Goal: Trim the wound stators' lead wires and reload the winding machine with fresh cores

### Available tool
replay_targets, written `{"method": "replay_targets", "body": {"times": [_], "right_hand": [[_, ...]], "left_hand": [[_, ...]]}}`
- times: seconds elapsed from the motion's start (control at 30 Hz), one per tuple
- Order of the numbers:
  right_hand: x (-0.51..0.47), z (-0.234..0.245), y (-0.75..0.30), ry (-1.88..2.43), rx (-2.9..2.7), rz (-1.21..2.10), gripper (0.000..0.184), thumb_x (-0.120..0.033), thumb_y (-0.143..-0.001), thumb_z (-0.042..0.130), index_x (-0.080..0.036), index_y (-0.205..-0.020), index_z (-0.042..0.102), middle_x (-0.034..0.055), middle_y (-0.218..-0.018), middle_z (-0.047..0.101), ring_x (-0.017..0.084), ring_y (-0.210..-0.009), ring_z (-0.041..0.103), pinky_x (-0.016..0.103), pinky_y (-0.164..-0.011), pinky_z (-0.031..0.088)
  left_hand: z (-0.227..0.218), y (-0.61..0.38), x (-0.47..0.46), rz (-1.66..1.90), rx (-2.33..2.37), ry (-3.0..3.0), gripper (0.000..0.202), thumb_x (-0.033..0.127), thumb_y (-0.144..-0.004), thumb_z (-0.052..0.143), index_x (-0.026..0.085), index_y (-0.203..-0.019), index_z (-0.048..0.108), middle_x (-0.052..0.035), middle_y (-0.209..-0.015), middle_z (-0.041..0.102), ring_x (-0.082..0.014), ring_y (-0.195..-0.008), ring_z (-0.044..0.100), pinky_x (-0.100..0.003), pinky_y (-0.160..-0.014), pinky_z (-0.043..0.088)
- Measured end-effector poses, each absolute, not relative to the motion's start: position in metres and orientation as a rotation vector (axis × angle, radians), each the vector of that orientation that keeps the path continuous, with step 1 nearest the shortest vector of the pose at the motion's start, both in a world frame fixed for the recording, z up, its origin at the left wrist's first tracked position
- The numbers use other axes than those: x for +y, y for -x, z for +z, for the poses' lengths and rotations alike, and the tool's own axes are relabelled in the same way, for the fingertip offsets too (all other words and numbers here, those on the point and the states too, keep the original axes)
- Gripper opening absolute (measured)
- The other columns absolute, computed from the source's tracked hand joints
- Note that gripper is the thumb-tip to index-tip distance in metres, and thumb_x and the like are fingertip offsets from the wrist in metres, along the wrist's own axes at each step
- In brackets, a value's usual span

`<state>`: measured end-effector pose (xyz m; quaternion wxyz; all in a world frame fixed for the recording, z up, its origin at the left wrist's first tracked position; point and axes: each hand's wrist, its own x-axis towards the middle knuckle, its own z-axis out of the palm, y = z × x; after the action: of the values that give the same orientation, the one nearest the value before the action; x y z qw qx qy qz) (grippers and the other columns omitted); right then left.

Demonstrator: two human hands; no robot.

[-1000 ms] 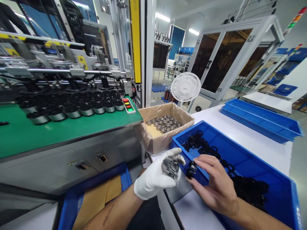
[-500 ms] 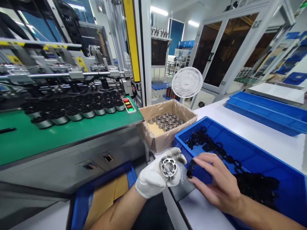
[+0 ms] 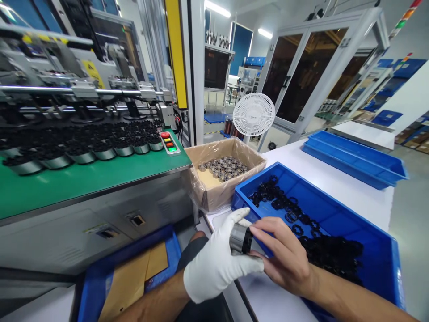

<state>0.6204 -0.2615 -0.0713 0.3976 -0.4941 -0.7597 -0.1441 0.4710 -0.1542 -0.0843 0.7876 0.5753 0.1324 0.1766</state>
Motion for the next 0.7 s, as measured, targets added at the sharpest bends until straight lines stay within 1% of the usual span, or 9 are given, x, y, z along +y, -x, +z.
{"method": "replay_targets", "body": {"times": [0.17,0.27,0.37,0.5,0.57,0.63,0.7], "right_hand": [[-0.261,-0.072,-0.622,1.241,-1.961,-0.396,0.043,-0.01,-0.086,0.058,-0.007,-0.129,0.053,0.0181,-0.106,0.061,0.026,-0.098,0.058,0.043,-0.077,0.056],[-0.26,-0.071,-0.623,1.226,-2.001,-0.439,0.044,-0.011,-0.087,0.057,-0.006,-0.13,0.052,0.0188,-0.106,0.06,0.027,-0.098,0.058,0.044,-0.076,0.055],[-0.259,-0.071,-0.623,1.218,-2.021,-0.452,0.043,-0.014,-0.089,0.056,-0.006,-0.13,0.052,0.0188,-0.104,0.061,0.027,-0.097,0.058,0.043,-0.074,0.055],[-0.258,-0.071,-0.62,1.243,-2.006,-0.474,0.04,-0.016,-0.091,0.055,-0.007,-0.129,0.052,0.0186,-0.101,0.063,0.026,-0.096,0.06,0.041,-0.073,0.057],[-0.257,-0.068,-0.624,1.251,-2.024,-0.492,0.041,-0.022,-0.091,0.061,-0.007,-0.128,0.053,0.0186,-0.1,0.064,0.025,-0.095,0.061,0.041,-0.075,0.057],[-0.256,-0.064,-0.637,1.301,-2.025,-0.497,0.047,-0.033,-0.089,0.065,-0.01,-0.128,0.054,0.0182,-0.104,0.065,0.025,-0.096,0.062,0.04,-0.078,0.057],[-0.252,-0.061,-0.658,1.504,-1.903,-0.499,0.047,-0.044,-0.09,0.063,-0.014,-0.126,0.057,0.0166,-0.108,0.066,0.025,-0.099,0.064,0.04,-0.083,0.056]], "left_hand": [[-0.083,-0.469,-0.152,0.382,0.303,-1.359,0.077,0.028,-0.071,0.08,0.018,-0.137,0.041,-0.012,-0.128,0.06,-0.0292,-0.115,0.06,-0.042,-0.104,0.046],[-0.084,-0.469,-0.152,0.403,0.302,-1.495,0.073,0.024,-0.074,0.076,0.018,-0.139,0.042,-0.0115,-0.135,0.057,-0.0293,-0.124,0.055,-0.043,-0.11,0.041],[-0.092,-0.468,-0.153,0.434,0.269,-1.541,0.071,0.027,-0.079,0.071,0.019,-0.142,0.04,-0.0116,-0.145,0.05,-0.0297,-0.134,0.046,-0.044,-0.117,0.033],[-0.099,-0.463,-0.148,0.44,0.257,-1.583,0.071,0.035,-0.083,0.067,0.02,-0.146,0.037,-0.0111,-0.148,0.048,-0.0316,-0.14,0.039,-0.047,-0.12,0.025],[-0.097,-0.462,-0.139,0.44,0.235,-1.666,0.064,0.038,-0.089,0.059,0.024,-0.148,0.037,-0.0087,-0.15,0.045,-0.0307,-0.141,0.037,-0.047,-0.121,0.023],[-0.096,-0.467,-0.129,0.505,0.241,-1.793,0.059,0.036,-0.093,0.051,0.024,-0.148,0.036,-0.0082,-0.151,0.043,-0.0287,-0.141,0.038,-0.046,-0.121,0.024],[-0.104,-0.48,-0.12,0.615,0.343,-1.95,0.062,0.032,-0.089,0.055,0.023,-0.148,0.036,-0.0102,-0.145,0.047,-0.0274,-0.135,0.044,-0.045,-0.118,0.03]]}}
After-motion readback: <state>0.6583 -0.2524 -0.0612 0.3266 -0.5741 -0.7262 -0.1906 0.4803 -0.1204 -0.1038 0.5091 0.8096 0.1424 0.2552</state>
